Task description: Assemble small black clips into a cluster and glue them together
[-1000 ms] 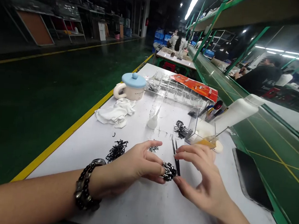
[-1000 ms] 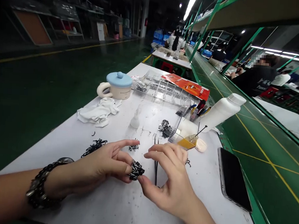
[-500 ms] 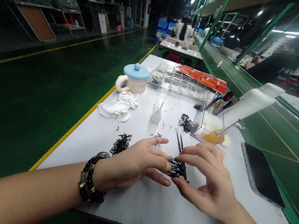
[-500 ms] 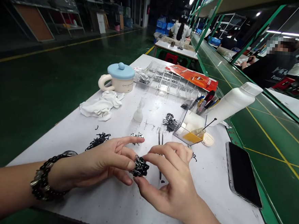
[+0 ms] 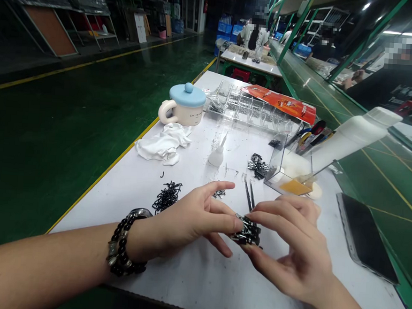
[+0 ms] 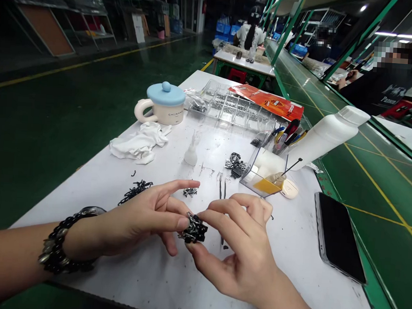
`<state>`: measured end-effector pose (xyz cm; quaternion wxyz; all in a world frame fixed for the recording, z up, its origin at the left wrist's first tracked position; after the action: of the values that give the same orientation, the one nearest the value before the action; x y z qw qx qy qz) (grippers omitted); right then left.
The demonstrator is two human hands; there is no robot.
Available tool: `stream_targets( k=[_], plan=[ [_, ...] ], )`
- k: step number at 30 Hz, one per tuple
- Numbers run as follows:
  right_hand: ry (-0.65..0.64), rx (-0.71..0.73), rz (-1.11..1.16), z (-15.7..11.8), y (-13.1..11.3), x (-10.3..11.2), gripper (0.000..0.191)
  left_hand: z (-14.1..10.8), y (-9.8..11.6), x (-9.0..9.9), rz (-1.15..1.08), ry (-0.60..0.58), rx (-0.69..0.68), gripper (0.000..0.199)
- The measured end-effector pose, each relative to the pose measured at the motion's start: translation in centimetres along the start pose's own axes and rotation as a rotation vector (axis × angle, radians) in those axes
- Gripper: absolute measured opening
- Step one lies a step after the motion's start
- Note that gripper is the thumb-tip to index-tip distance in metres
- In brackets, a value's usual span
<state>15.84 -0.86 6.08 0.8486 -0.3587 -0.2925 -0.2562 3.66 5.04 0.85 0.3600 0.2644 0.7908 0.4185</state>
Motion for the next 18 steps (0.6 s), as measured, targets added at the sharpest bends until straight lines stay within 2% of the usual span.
stream_targets(
  k=[5, 12, 18],
  plan=[
    [-0.02, -0.039, 0.017, -0.01, 0.0, -0.29, 0.018, 0.1, 0.1, 0.13, 0.056, 0.013, 0.022, 0.077],
    [-0.06, -0.079, 0.025, -0.09, 0.02, -0.53, 0.017, 0.35, -0.05, 0.03, 0.007, -0.005, 0.042, 0.056],
    [-0.074, -0.102, 0.037, 0.01, 0.26, -0.77, 0.016, 0.34, -0.5, 0.17, 0.026, 0.019, 0.048, 0.052]
  ],
)
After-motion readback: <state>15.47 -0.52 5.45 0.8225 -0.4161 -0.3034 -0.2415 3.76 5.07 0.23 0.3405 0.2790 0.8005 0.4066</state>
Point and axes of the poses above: each hand's wrist, its own z-axis towards the middle knuckle, its own x-axis out of the back of the hand, y = z × x, the point moved 6 cm from there along z, towards the middle knuckle, and after that the axes turned 12 degrees about z, right-handed, at the moved point
